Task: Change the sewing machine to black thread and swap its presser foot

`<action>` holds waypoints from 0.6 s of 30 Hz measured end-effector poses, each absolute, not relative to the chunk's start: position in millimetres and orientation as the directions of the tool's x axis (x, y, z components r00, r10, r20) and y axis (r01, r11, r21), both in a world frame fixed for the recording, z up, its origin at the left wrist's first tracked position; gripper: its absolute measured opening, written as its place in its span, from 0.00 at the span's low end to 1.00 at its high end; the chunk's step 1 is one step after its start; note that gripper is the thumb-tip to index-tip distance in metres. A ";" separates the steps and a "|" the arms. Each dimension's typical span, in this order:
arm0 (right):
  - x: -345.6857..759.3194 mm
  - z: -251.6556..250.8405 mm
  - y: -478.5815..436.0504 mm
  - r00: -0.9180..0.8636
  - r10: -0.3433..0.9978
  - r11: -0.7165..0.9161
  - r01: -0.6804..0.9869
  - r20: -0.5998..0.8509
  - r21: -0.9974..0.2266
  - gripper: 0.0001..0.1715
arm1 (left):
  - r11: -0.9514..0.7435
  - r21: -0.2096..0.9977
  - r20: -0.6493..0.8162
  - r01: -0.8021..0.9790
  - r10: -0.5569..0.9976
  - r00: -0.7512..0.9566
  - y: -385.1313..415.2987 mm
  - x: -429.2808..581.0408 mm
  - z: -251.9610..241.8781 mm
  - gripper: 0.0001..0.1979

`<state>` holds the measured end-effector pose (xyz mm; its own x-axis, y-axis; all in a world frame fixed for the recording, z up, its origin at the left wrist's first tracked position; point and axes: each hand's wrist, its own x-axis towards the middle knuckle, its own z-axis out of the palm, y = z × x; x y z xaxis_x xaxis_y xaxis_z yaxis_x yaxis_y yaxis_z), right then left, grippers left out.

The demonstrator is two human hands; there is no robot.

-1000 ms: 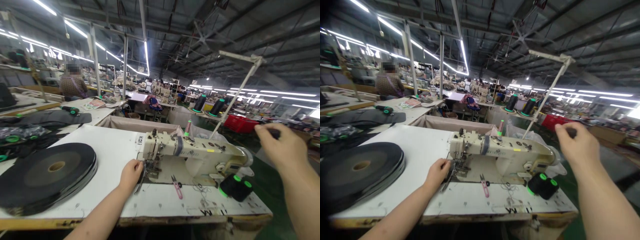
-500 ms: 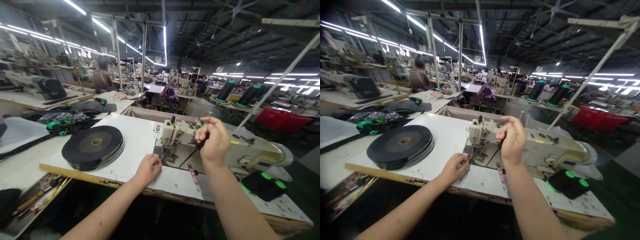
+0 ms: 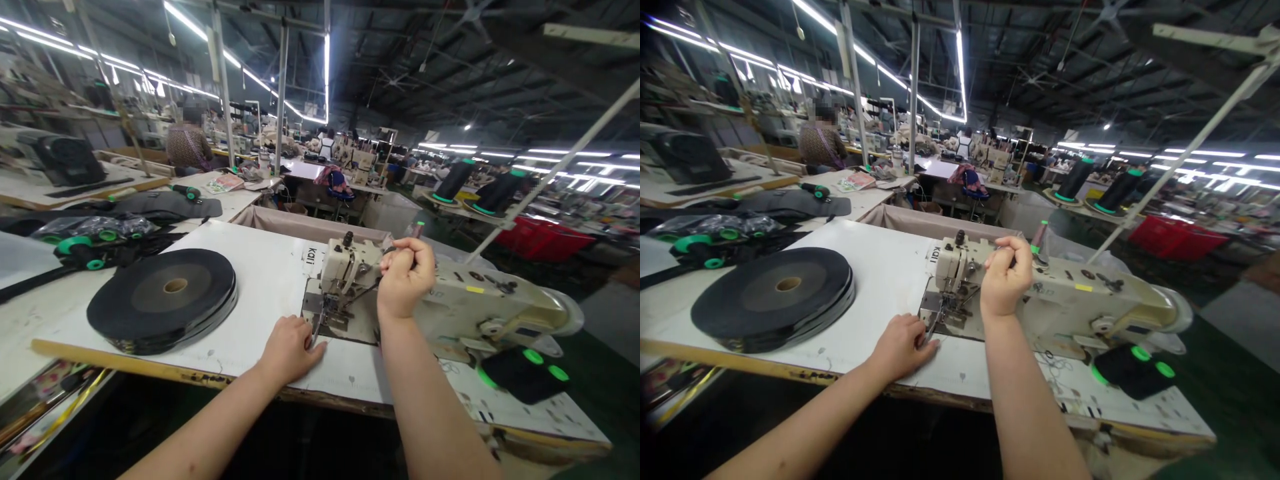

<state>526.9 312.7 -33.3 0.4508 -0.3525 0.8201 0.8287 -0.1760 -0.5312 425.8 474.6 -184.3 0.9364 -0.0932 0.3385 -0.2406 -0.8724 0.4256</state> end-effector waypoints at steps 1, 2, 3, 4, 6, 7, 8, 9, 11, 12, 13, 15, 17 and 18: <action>527.7 -33.7 313.3 0.447 -0.354 -0.180 0.829 0.822 -0.529 0.09 | -0.875 0.420 0.334 -0.242 -0.098 0.937 474.4 425.9 -184.4 0.18; 528.6 -34.3 313.9 0.444 -0.355 -0.180 0.831 0.823 -0.526 0.09 | -0.877 0.415 0.331 -0.243 -0.103 0.938 474.4 426.0 -184.8 0.18; 529.6 -35.1 314.5 0.442 -0.357 -0.177 0.833 0.823 -0.525 0.09 | -0.878 0.412 0.327 -0.244 -0.107 0.939 474.5 426.1 -185.2 0.17; 530.8 -36.0 315.2 0.442 -0.358 -0.175 0.834 0.822 -0.524 0.09 | -0.878 0.410 0.321 -0.245 -0.113 0.940 474.7 426.1 -185.8 0.17; 533.1 -38.1 316.7 0.439 -0.365 -0.187 0.829 0.821 -0.527 0.09 | -0.878 0.408 0.308 -0.248 -0.123 0.943 474.8 426.3 -187.0 0.16; 534.2 -39.0 317.6 0.436 -0.372 -0.201 0.824 0.820 -0.530 0.09 | -0.878 0.409 0.306 -0.248 -0.124 0.944 474.7 426.4 -187.7 0.16; 534.9 -39.7 318.6 0.431 -0.379 -0.219 0.818 0.819 -0.532 0.10 | -0.877 0.411 0.304 -0.248 -0.125 0.944 474.7 426.6 -188.3 0.16; 535.4 -40.0 319.8 0.424 -0.390 -0.237 0.811 0.817 -0.534 0.10 | -0.877 0.413 0.306 -0.247 -0.123 0.944 474.6 426.8 -188.9 0.16; 535.1 -39.3 322.0 0.420 -0.426 -0.245 0.799 0.801 -0.549 0.10 | -0.874 0.417 0.312 -0.249 -0.120 0.942 474.5 427.4 -189.8 0.16; 534.4 -38.2 323.0 0.422 -0.449 -0.235 0.794 0.787 -0.560 0.10 | -0.874 0.418 0.315 -0.250 -0.119 0.942 474.6 427.7 -190.0 0.16; 533.5 -36.5 323.7 0.424 -0.472 -0.220 0.792 0.773 -0.569 0.09 | -0.874 0.417 0.314 -0.250 -0.120 0.942 474.8 428.0 -190.0 0.17; 531.7 -32.3 324.3 0.418 -0.509 -0.203 0.791 0.752 -0.577 0.11 | -0.875 0.415 0.306 -0.248 -0.123 0.944 475.2 428.4 -189.3 0.17; 530.8 -27.9 324.2 0.398 -0.522 -0.210 0.797 0.754 -0.566 0.14 | -0.874 0.417 0.290 -0.249 -0.132 0.948 475.5 428.5 -187.8 0.17; 530.9 -26.0 324.1 0.388 -0.521 -0.214 0.803 0.760 -0.557 0.14 | -0.873 0.418 0.284 -0.251 -0.137 0.949 475.5 428.4 -186.8 0.17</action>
<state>530.9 324.1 -26.0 0.3880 -0.5211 0.7602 0.8026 -0.2144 -0.5566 428.4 475.5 -186.8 0.9490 -0.1366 0.2841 -0.2508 -0.8732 0.4178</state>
